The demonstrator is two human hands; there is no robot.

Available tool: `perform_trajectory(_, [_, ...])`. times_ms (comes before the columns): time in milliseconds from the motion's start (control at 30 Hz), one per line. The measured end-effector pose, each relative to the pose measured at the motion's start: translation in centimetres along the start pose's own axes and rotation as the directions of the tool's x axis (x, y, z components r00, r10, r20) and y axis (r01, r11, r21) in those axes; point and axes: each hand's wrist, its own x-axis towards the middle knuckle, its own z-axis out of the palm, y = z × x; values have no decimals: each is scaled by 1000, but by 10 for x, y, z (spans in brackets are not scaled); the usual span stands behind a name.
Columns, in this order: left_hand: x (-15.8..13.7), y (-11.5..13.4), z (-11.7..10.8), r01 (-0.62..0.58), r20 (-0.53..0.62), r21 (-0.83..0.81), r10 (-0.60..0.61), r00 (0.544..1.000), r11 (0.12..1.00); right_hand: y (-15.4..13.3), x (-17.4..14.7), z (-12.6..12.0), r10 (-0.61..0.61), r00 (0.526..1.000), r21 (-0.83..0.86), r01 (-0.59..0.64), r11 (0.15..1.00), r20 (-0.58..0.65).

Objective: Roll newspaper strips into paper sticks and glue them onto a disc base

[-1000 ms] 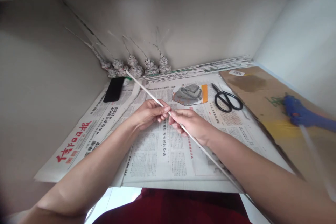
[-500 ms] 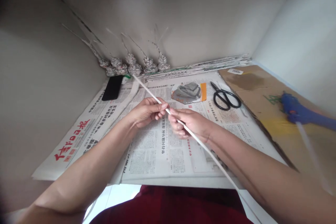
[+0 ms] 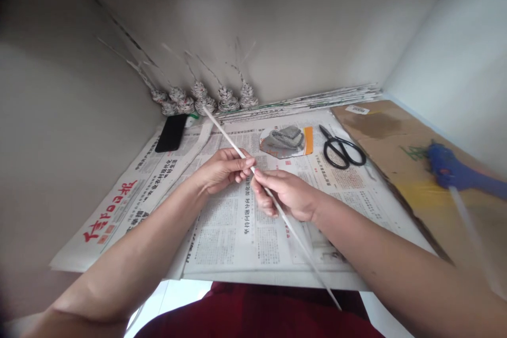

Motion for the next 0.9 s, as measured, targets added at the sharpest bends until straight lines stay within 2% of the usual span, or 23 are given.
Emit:
perform_trajectory(67, [0, -1, 0, -10, -6, 35, 10, 1000, 999, 2, 1, -1, -100, 981, -201, 66, 977, -165])
perform_trajectory(133, [0, -1, 1, -16, -1, 50, 17, 1000, 999, 2, 2, -2, -136, 965, -248, 79, 966, -222])
perform_trajectory(167, [0, 0, 2, -18, 4, 43, 18, 1000, 999, 1, 2, -3, -100, 977, -180, 65, 982, -188])
perform_trajectory(267, [-1, 2, 2, -13, 18, 2, 13, 1000, 1000, -2, 1, -4, 44, 998, 119, -50, 992, 52])
perform_trajectory(300, [-1, 2, 2, -10, 19, -8, 10, 1000, 1000, -3, 1, -4, 60, 994, 157, -75, 985, 95])
perform_trajectory(333, [-1, 2, 2, -7, 16, -12, 8, 1000, 1000, -3, 0, -3, 57, 995, 145, -69, 987, 86])
perform_trajectory(367, [0, 1, 1, -7, 9, -8, 7, 1000, 1000, -3, 0, -3, 32, 999, 80, -35, 996, 31])
perform_trajectory(433, [1, 0, 1, -16, -15, 20, 16, 1000, 1000, -2, -1, -1, -82, 988, -183, 57, 981, -132])
perform_trajectory(500, [2, -1, 1, -32, -25, 57, 33, 999, 998, 0, -2, 1, -226, 944, -462, 93, 882, -242])
perform_trajectory(533, [2, -1, 1, -36, -26, 72, 38, 999, 997, 0, -2, 2, -268, 927, -539, 89, 837, -262])
perform_trajectory(567, [2, -1, 1, -36, -26, 81, 39, 999, 996, 1, -2, 3, -278, 921, -556, 85, 827, -273])
perform_trajectory(633, [1, 0, 0, -25, -21, 74, 26, 999, 997, 1, -1, 4, -204, 947, -412, 87, 907, -249])
perform_trajectory(700, [1, 2, -2, -8, -12, 38, 9, 1000, 999, 0, -1, 5, -71, 991, -119, 57, 991, -116])
perform_trajectory(767, [1, 3, -4, 3, -3, -1, -3, 1000, 1000, -2, -1, 5, 12, 999, 114, -18, 993, 46])
perform_trajectory(800, [1, 3, -4, 4, -6, -8, -4, 1000, 1000, -2, -1, 6, 26, 997, 158, -38, 987, 79])
perform_trajectory(833, [1, 2, -5, 3, -10, -1, -3, 1000, 1000, -2, 0, 6, 23, 998, 149, -31, 988, 57])
perform_trajectory(900, [1, 2, -3, -7, -14, 42, 8, 1000, 999, -1, 1, 5, -30, 994, 6, 31, 1000, -100])
